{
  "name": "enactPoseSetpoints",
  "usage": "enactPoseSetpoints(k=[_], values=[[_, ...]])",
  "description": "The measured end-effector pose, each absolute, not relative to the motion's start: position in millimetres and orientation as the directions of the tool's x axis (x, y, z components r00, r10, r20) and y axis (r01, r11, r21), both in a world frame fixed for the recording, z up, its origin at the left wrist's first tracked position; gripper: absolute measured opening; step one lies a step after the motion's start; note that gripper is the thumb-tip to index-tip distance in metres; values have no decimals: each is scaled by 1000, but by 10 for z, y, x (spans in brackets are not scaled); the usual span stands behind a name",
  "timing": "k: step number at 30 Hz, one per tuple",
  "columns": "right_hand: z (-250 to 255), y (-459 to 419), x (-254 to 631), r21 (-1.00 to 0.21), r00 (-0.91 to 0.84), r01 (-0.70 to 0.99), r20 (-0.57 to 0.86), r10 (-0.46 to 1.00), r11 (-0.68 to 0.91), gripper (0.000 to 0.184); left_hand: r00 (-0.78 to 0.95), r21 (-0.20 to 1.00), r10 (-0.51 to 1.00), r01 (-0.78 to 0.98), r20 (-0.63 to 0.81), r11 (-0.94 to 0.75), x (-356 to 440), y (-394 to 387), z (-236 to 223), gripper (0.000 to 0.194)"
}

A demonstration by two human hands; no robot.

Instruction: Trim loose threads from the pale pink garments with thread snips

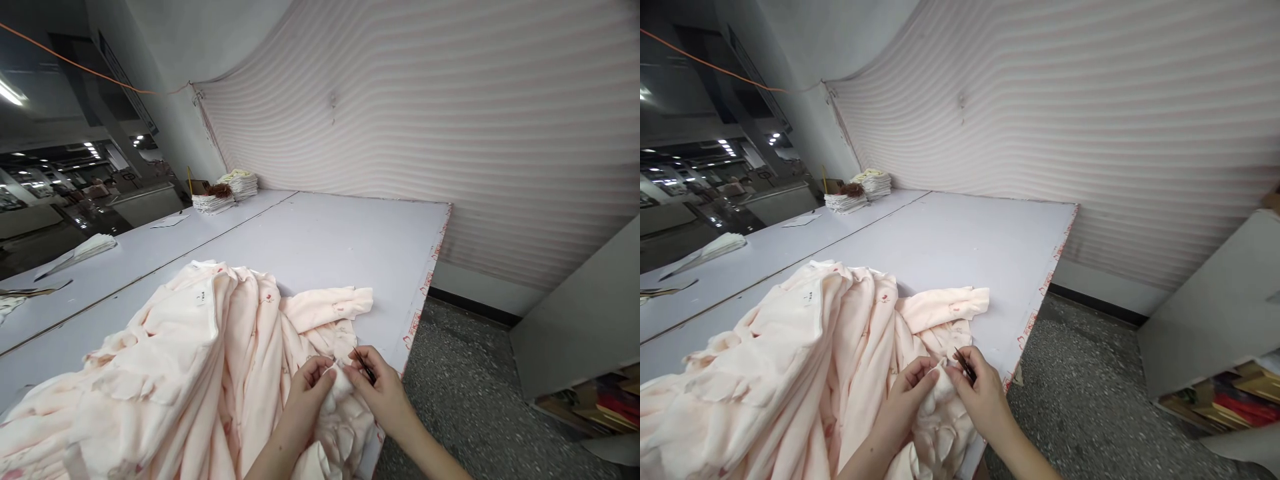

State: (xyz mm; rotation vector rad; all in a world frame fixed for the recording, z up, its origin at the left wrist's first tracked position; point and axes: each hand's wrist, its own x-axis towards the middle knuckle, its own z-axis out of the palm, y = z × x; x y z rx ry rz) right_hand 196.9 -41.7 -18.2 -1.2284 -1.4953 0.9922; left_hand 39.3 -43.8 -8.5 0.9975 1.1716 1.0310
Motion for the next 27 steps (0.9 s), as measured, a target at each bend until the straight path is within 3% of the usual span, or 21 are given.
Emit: enactPoseSetpoints(k=[4,15,24,27], values=[[-123,-472,2076,-950,-159,280,99,982,141,27,83,964,971,-125,-225,234,407,-447,-85,24],[-80,-417,2077,-936,-174,326,75,982,129,28,131,988,987,135,-92,74,420,-465,-85,19],[-236,-368,1955,-999,-193,43,22,981,31,25,200,978,975,203,-93,51,458,-490,-35,16],[-257,-289,1987,-998,-50,33,46,998,48,34,162,957,982,287,-101,51,454,-514,-28,16]])
